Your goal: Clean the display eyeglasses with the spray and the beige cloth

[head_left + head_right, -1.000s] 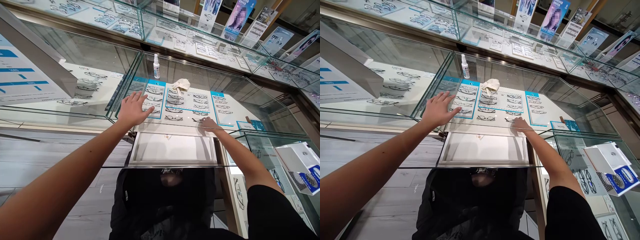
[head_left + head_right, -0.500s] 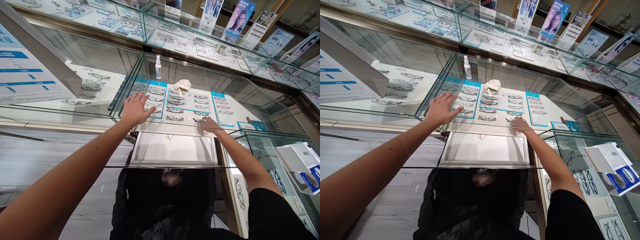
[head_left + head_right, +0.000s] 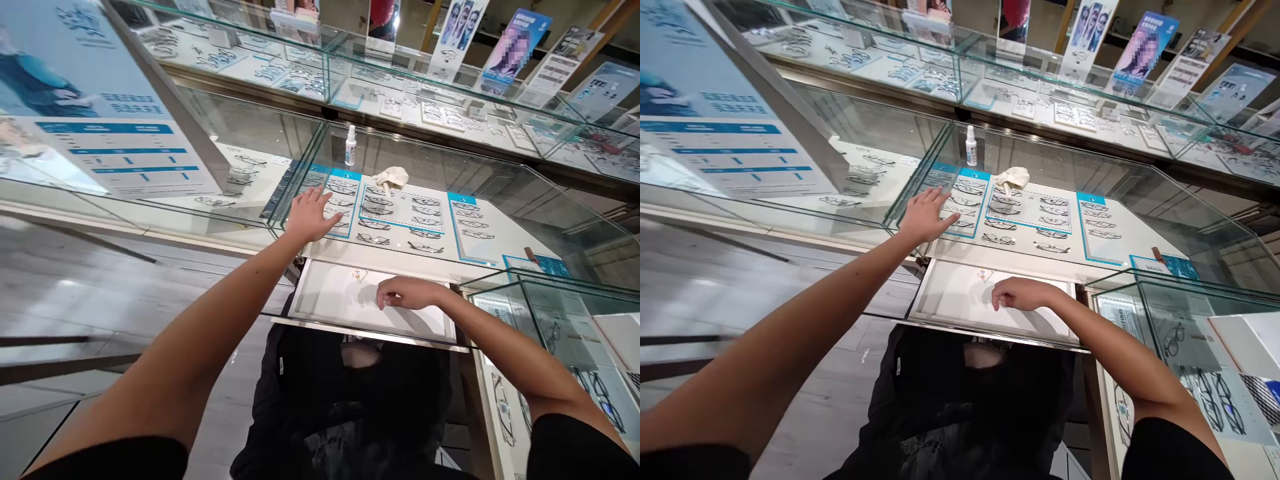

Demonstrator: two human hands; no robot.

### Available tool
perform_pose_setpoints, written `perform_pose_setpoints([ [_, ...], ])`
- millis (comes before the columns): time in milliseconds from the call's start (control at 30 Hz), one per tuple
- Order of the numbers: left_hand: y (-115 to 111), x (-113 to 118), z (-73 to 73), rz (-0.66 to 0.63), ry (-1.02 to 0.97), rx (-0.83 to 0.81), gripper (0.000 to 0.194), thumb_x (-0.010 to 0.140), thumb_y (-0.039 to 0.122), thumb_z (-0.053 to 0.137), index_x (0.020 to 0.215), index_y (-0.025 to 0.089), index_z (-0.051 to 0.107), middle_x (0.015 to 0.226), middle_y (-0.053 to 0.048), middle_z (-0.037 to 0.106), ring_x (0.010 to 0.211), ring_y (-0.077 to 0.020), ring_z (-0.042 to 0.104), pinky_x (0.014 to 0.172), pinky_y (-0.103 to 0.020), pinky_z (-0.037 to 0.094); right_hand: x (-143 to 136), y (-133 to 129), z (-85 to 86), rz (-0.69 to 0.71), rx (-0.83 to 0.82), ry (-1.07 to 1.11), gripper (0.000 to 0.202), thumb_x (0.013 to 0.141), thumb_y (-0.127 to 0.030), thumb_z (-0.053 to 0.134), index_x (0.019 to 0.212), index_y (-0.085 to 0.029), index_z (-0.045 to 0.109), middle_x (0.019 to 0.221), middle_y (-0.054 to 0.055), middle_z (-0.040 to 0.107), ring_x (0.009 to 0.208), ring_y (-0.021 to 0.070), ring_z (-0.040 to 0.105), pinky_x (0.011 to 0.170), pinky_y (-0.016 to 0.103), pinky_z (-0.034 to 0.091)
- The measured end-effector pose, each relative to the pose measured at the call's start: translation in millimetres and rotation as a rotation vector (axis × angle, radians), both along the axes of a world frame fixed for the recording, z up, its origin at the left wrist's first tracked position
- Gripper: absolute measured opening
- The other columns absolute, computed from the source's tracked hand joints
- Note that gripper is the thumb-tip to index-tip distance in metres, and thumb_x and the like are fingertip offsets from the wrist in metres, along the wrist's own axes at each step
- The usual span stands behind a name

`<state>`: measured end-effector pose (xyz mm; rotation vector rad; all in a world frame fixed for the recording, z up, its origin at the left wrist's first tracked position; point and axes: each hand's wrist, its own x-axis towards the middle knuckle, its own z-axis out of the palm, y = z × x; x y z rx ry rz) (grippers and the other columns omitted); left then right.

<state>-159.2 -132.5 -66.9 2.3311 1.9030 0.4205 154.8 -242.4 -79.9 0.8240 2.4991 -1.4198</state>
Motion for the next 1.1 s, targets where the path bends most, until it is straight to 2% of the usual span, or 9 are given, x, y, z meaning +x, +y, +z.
perform_pose_setpoints([
  [200, 0, -1, -4.4, -0.012, 0.010, 0.011, 0.079, 0.099, 0.070, 0.042, 0.161, 0.021, 0.047, 0.174, -0.011, 0.033, 0.162, -0.0325, 0.025, 0.129, -0.050, 0.020, 20, -12, 41.3, -0.199, 0.039, 0.170, 0.040, 0.107, -0.051, 0.045, 0.100, -0.023, 0.073, 0.100, 0.009, 0.071, 0.088, 0.0219, 0.061, 0.081, 0.036, 0.048],
  [333, 1, -1, -7.5, -0.021, -0.008, 0.007, 0.079, 0.099, 0.071, 0.042, 0.161, 0.021, 0.046, 0.174, -0.012, 0.033, 0.162, -0.0335, 0.025, 0.130, -0.052, 0.019, 57, -2, 55.0, -0.533, 0.283, 0.163, 0.041, 0.103, -0.059, 0.046, 0.106, -0.027, 0.071, 0.095, 0.007, 0.070, 0.082, 0.0232, 0.060, 0.074, 0.036, 0.048],
  [467, -4, 1, -6.1, -0.020, -0.048, 0.039, 0.074, 0.100, 0.066, 0.046, 0.157, 0.018, 0.050, 0.170, -0.014, 0.039, 0.160, -0.0345, 0.028, 0.129, -0.051, 0.021, 94, 19, 42.8, -0.876, 0.727, -0.055, 0.049, 0.103, -0.059, 0.040, 0.120, -0.024, 0.070, 0.079, 0.006, 0.063, 0.077, 0.0262, 0.059, 0.075, 0.040, 0.047],
  [567, -12, 2, 1.3, 0.003, -0.105, 0.138, 0.060, 0.102, 0.051, 0.046, 0.149, 0.014, 0.055, 0.164, -0.017, 0.046, 0.153, -0.0335, 0.036, 0.125, -0.048, 0.029, 116, 27, 22.6, -0.825, 0.981, -0.191, 0.055, 0.102, -0.057, 0.041, 0.131, -0.019, 0.068, 0.100, 0.014, 0.064, 0.102, 0.0335, 0.060, 0.092, 0.047, 0.048],
  [667, -28, 6, 12.9, -0.001, -0.128, 0.241, 0.043, 0.102, 0.041, 0.046, 0.132, 0.015, 0.062, 0.149, -0.019, 0.055, 0.140, -0.0345, 0.045, 0.116, -0.050, 0.035, 134, 23, 3.7, -0.812, 1.092, -0.295, 0.057, 0.102, -0.055, 0.038, 0.139, -0.019, 0.064, 0.119, 0.018, 0.061, 0.115, 0.0370, 0.056, 0.098, 0.052, 0.047],
  [767, -54, 15, 22.2, -0.131, -0.089, 0.261, 0.027, 0.102, 0.035, 0.044, 0.107, 0.019, 0.066, 0.122, -0.019, 0.066, 0.122, -0.0350, 0.054, 0.107, -0.052, 0.039, 147, 13, -9.1, -0.882, 1.170, -0.317, 0.056, 0.103, -0.050, 0.037, 0.143, -0.020, 0.062, 0.130, 0.020, 0.060, 0.119, 0.0393, 0.053, 0.097, 0.055, 0.047],
  [933, -105, 34, 19.6, -0.664, -0.047, -0.220, 0.014, 0.097, 0.025, 0.047, 0.101, 0.023, 0.061, 0.089, -0.008, 0.068, 0.085, -0.0252, 0.062, 0.080, -0.039, 0.045, 149, 9, -17.4, -0.993, 1.211, -0.282, 0.051, 0.101, -0.043, 0.042, 0.140, -0.019, 0.065, 0.131, 0.021, 0.060, 0.118, 0.0402, 0.053, 0.096, 0.056, 0.046],
  [1000, -112, 37, 8.9, -0.747, -0.025, -0.427, 0.014, 0.097, 0.025, 0.048, 0.104, 0.024, 0.060, 0.087, -0.006, 0.070, 0.079, -0.0234, 0.063, 0.070, -0.035, 0.043, 147, 11, -18.3, -1.020, 1.210, -0.281, 0.050, 0.100, -0.042, 0.043, 0.139, -0.019, 0.065, 0.131, 0.020, 0.061, 0.117, 0.0399, 0.053, 0.095, 0.056, 0.046],
  [1100, -99, 39, -16.9, -0.725, 0.065, -0.553, 0.015, 0.095, 0.025, 0.051, 0.105, 0.025, 0.063, 0.091, -0.007, 0.073, 0.080, -0.0241, 0.065, 0.067, -0.033, 0.042, 144, 13, -18.9, -1.036, 1.207, -0.280, 0.050, 0.098, -0.040, 0.044, 0.138, -0.020, 0.065, 0.131, 0.020, 0.061, 0.115, 0.0398, 0.052, 0.093, 0.055, 0.045],
])
